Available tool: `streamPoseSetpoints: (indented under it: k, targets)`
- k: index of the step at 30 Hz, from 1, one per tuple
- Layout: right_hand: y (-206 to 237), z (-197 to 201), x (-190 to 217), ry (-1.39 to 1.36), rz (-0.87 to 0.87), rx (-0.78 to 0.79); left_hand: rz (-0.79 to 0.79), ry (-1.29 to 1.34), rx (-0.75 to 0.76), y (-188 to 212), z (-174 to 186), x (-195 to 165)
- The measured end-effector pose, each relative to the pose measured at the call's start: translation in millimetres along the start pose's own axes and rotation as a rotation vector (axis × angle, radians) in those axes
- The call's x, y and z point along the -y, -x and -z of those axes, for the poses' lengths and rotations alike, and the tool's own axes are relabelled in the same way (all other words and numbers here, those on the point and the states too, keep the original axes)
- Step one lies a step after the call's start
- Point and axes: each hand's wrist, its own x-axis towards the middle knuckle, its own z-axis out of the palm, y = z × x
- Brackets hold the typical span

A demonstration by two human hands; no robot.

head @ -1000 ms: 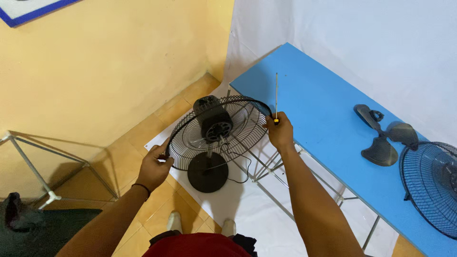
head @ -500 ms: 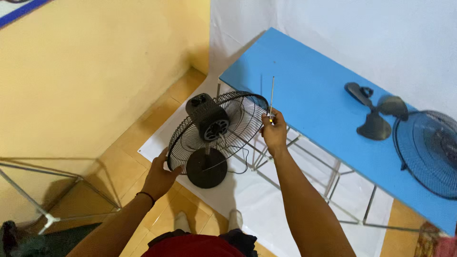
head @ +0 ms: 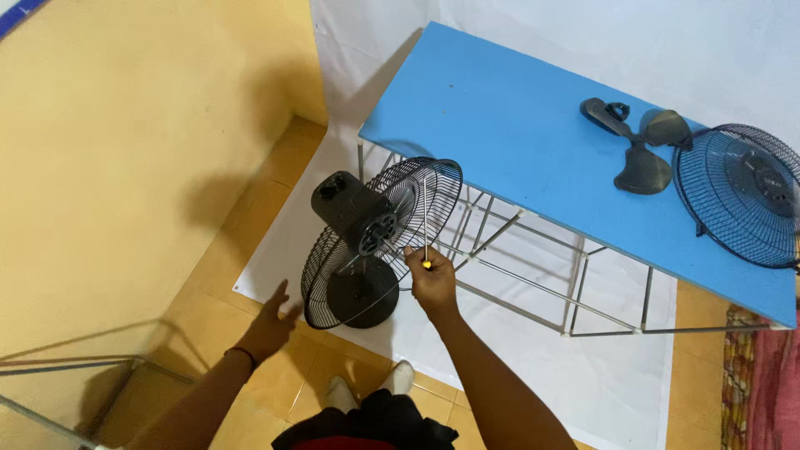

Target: The person services a pedestal fan on a blue table. They use a screwdriver to unscrew the fan motor housing, detach the motor from the stand, handle the power cord, reattach the motor to the base pole, and then mount the front grille onto the reassembled fan head.

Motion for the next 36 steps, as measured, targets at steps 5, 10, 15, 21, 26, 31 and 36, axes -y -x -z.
streamPoseSetpoints:
  k: [5, 10, 15, 21, 26, 31, 36]
  targets:
    - [-5.8, -8.2, 7.7, -0.077, -0.042, -0.025, 0.015, 0.141, 0.002, -26.4, 6.7, -40.0]
    - [-0.9, -23.2, 18.0, -0.124, -0.056, -0.083, -0.077, 0.234, 0.024, -54.2, 15.2, -70.0]
    - [4.4, -46.7, 25.4, -0.152, -0.108, -0.270, -0.100, 0.259, 0.160, -101.0, 27.1, -102.5]
    - [-1.2, -72.3, 20.3, -0.285, -0.173, -0.392, -0.042, 0.167, 0.449, -149.0, 26.0, -131.2]
    - [1.2, -90.6, 20.2, -0.361, -0.191, -0.440, 0.070, 0.137, 0.623, -162.3, 26.8, -142.4]
    - [1.0, -93.9, 27.5, -0.477, -0.175, -0.465, 0.144, 0.210, 0.680, -166.7, 20.5, -150.8]
    - [0.7, -95.0, 30.0, -0.523, -0.211, -0.447, 0.132, 0.249, 0.664, -163.3, 13.6, -151.7]
